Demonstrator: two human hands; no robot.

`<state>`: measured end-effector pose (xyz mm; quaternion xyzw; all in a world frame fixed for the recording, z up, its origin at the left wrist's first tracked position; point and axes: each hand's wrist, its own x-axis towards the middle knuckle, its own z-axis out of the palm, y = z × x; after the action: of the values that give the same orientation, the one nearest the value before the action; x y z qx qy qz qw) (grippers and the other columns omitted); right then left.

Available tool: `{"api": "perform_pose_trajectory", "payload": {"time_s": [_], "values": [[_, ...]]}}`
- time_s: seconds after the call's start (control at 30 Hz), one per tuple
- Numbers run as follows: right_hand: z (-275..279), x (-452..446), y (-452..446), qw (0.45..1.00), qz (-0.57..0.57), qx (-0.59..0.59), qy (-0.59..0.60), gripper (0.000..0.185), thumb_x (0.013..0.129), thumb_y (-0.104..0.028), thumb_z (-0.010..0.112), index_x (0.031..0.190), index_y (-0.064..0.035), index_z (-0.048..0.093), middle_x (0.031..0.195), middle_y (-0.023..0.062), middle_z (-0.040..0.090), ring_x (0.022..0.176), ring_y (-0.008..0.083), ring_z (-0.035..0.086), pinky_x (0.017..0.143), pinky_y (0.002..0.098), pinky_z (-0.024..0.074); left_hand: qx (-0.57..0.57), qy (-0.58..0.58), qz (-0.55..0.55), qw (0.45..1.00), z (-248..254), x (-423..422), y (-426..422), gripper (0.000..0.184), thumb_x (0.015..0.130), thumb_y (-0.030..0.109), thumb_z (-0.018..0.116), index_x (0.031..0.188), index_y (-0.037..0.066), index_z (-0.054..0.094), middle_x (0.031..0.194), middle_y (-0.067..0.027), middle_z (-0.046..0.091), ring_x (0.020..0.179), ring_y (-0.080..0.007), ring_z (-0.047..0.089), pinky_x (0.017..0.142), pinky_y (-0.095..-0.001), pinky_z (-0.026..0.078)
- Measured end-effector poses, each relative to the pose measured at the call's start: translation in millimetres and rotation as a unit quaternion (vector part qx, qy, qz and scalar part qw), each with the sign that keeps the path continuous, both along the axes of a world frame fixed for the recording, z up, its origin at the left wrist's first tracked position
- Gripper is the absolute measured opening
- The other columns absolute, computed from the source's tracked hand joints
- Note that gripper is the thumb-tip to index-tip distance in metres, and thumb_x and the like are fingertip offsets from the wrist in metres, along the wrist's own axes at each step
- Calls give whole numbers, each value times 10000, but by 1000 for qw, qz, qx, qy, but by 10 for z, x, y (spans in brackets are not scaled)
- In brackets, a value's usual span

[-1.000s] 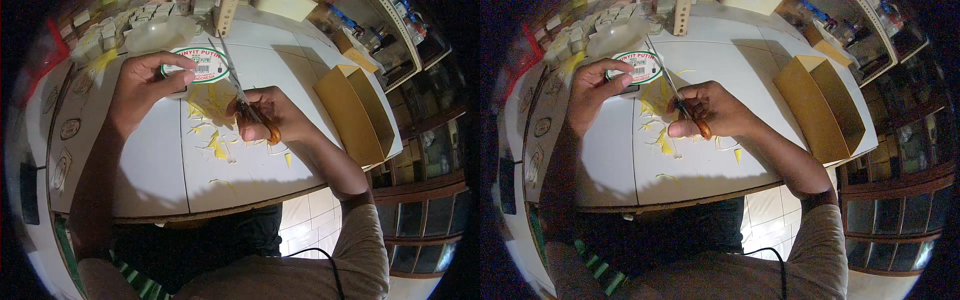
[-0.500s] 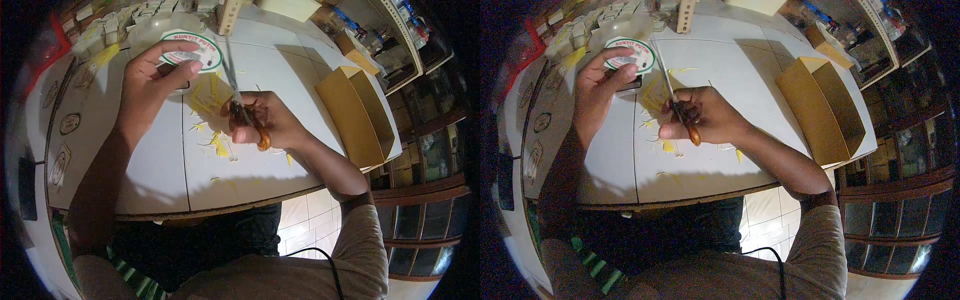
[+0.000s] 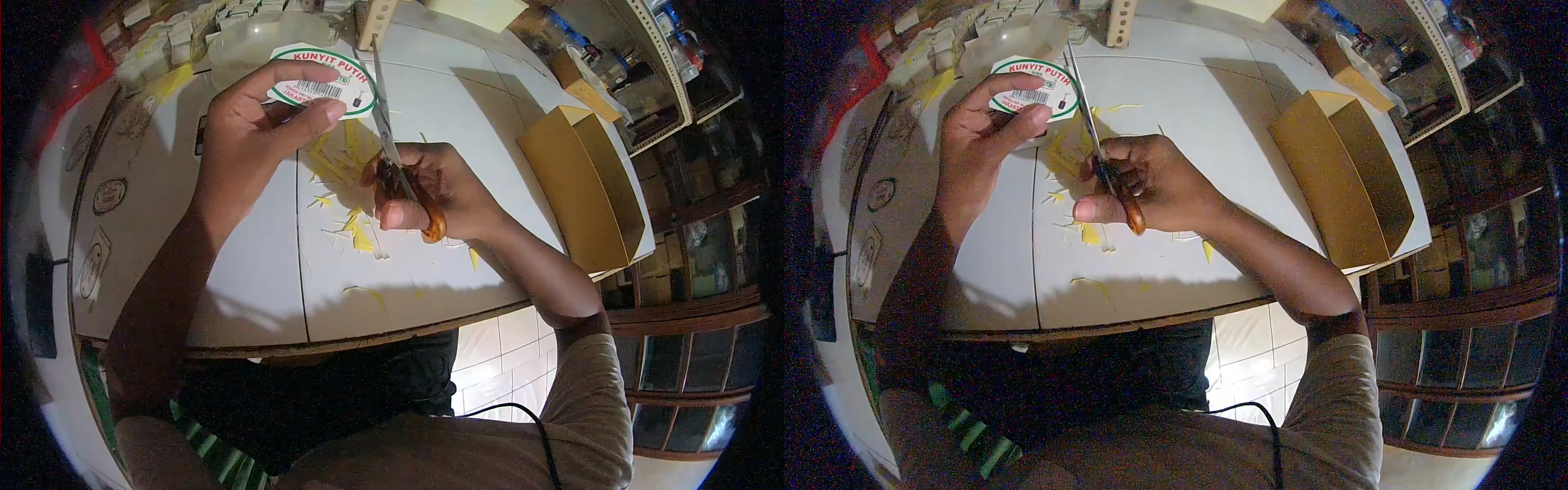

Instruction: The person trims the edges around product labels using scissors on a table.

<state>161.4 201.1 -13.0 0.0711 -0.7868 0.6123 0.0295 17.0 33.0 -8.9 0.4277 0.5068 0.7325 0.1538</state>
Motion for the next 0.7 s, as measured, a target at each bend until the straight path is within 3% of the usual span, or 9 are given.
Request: {"api": "perform_pose_trajectory", "payload": {"time_s": [0.63,0.7], "values": [[57,2,-53,1000,-27,7,-4,350,730,-263,813,835,-12,593,687,-11,561,637,65,508,568,227,406,-21,10,8,1000,-64,30,25,241,800,19,693,1019,30,594,974,-46,625,886,-93,589,790,-233,488],[63,3,-49,999,-32,5,-32,516,703,-370,814,949,28,597,712,31,594,656,83,544,627,232,435,-24,3,8,1000,-66,28,21,238,799,18,693,1015,30,595,972,-47,625,882,-92,589,784,-231,489]]}}
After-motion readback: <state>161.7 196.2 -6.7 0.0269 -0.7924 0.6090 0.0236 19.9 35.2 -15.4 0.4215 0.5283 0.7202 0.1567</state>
